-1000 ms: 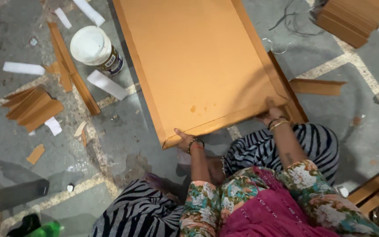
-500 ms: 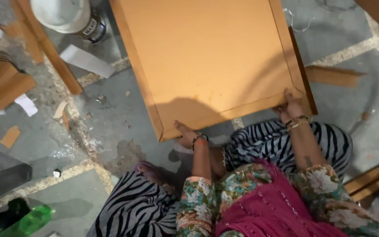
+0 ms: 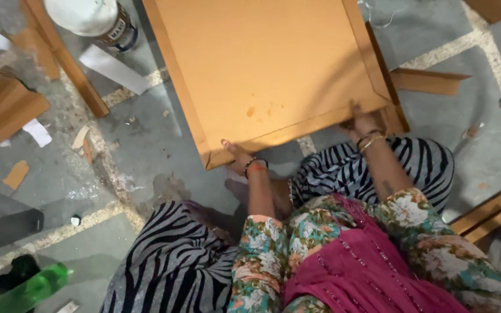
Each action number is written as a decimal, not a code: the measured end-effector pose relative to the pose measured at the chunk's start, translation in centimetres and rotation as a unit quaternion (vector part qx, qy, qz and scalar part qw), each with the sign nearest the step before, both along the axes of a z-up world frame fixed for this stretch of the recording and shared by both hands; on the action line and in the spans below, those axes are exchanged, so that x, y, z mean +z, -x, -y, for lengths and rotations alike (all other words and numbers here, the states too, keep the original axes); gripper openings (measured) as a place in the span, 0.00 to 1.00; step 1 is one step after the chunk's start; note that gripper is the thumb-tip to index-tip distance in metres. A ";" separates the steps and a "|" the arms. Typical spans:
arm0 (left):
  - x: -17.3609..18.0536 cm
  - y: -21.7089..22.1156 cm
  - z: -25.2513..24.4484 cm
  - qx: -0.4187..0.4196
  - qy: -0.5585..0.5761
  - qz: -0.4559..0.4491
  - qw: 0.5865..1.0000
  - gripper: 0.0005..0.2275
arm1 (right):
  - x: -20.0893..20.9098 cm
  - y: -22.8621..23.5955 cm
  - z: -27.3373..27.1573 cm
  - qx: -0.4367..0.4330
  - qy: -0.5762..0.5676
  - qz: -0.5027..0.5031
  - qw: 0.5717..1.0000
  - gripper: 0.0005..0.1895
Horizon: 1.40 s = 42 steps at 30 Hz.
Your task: The person applies glue to a wooden strip using a white foam applicator and then attaches it to the edge of a larger wooden board. They press the strip firmly into place and smooth it down with their hands to ensure adhesion.
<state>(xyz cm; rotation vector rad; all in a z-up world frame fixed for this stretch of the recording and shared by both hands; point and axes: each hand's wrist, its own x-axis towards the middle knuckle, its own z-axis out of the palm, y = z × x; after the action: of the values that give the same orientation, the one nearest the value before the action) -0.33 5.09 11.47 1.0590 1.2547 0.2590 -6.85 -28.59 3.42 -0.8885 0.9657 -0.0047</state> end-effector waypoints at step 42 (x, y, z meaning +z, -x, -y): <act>-13.3 2.3 3.9 -0.248 -0.023 0.042 0.967 0.25 | -3.1 -0.4 -7.9 0.150 -0.114 -0.041 0.981 0.47</act>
<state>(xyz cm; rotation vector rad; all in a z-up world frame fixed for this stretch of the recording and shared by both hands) -2.64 1.18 -1.86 1.3503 0.8749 -0.0523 -6.46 -20.73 0.32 -0.8181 0.8802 0.3952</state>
